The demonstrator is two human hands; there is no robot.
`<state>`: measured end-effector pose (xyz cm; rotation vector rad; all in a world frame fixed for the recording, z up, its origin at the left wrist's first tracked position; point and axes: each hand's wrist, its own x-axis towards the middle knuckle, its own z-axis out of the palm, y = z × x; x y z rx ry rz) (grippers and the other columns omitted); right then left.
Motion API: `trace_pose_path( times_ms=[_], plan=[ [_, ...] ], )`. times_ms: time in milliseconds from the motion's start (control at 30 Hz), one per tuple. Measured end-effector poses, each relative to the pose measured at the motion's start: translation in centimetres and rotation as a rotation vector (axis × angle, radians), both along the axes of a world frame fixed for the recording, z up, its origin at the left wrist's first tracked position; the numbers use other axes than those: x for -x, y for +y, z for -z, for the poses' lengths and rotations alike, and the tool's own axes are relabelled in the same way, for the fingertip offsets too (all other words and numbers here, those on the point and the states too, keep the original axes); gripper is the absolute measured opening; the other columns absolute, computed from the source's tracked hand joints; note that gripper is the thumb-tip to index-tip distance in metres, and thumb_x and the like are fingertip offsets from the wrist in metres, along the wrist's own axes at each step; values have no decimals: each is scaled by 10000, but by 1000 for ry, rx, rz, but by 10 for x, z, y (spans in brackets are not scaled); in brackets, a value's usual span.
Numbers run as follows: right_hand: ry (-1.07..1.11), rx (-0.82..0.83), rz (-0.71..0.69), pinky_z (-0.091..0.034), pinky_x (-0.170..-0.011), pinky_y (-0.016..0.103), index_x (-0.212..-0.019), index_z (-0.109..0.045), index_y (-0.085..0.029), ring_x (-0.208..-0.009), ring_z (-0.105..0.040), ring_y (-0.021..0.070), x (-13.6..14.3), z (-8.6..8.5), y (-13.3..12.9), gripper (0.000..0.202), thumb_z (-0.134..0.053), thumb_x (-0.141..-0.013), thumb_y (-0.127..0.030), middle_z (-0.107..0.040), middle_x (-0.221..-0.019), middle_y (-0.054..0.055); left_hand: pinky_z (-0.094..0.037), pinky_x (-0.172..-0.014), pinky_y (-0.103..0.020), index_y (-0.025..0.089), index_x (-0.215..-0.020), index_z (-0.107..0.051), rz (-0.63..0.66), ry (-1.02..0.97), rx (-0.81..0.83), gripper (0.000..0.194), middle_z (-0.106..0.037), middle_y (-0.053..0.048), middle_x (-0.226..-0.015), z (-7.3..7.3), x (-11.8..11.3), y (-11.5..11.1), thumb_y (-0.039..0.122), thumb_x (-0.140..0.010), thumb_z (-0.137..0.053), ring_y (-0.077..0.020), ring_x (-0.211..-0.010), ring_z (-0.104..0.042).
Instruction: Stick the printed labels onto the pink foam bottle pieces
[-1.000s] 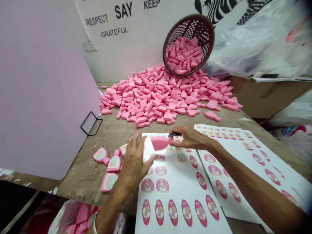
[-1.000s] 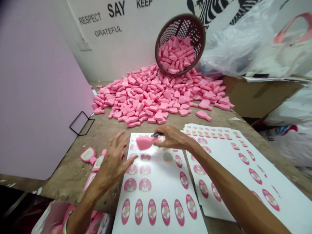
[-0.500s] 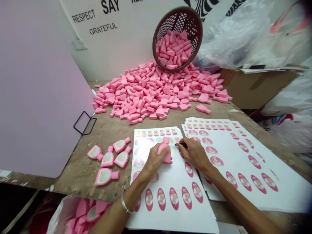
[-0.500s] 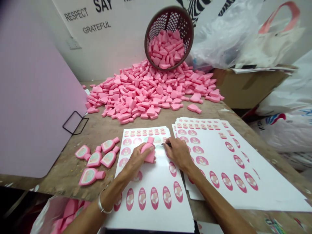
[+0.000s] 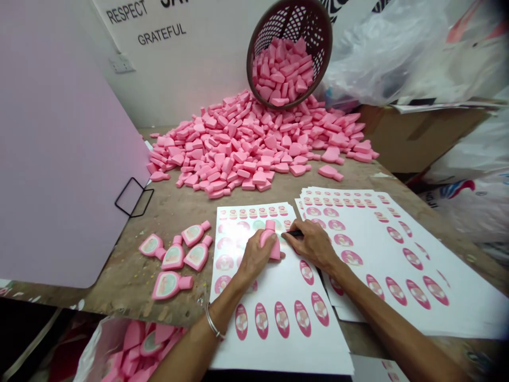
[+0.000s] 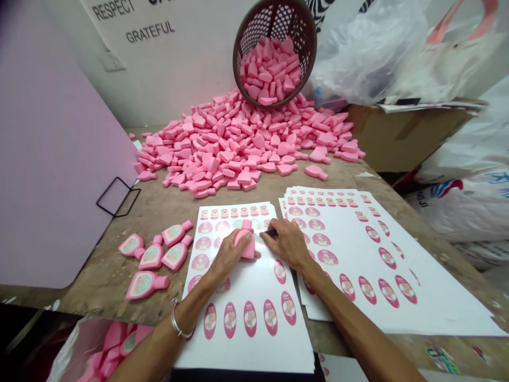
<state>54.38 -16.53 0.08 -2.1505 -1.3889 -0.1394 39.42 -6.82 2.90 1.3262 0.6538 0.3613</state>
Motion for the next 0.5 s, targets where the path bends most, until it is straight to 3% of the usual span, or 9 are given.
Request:
trace_pose_path(
  times_ms=[100, 233, 367, 500],
  plan=[
    [-96, -60, -25, -360, -743, 339, -767, -578, -203, -716, -558, 200, 2, -1, -2, 181, -577, -840, -369, -663, -747, 50, -489, -501, -230, 128, -994, -569, -14, 1, -6, 479, -626, -62, -804, -1, 1, 0, 552, -775, -618, -191, -579, -687],
    [-124, -45, 51, -347, -735, 351, -816, -586, -196, -762, -557, 224, -2, -4, -7, 203, -531, -880, -381, -666, -777, 70, -525, -559, -260, 126, -1015, -569, 6, -25, 24, 458, -605, -48, -802, -5, 3, 0, 529, -801, -604, -184, -601, -687],
    [-37, 34, -28, -352, -762, 363, -808, -582, -204, -738, -556, 208, -2, -4, -6, 184, -559, -860, -379, -665, -772, 52, -533, -575, -258, 124, -1039, -568, 15, -21, 32, 468, -610, -54, -804, -5, 4, 0, 530, -808, -598, -183, -614, -688],
    [165, -53, 0, -396, -718, 334, -761, -557, -205, -685, -544, 175, 4, -1, -4, 211, -619, -807, -401, -632, -733, 27, -540, -584, -260, 131, -1074, -556, 30, -19, 6, 467, -612, -64, -849, -1, 4, 1, 532, -835, -559, -177, -623, -689]
  ],
)
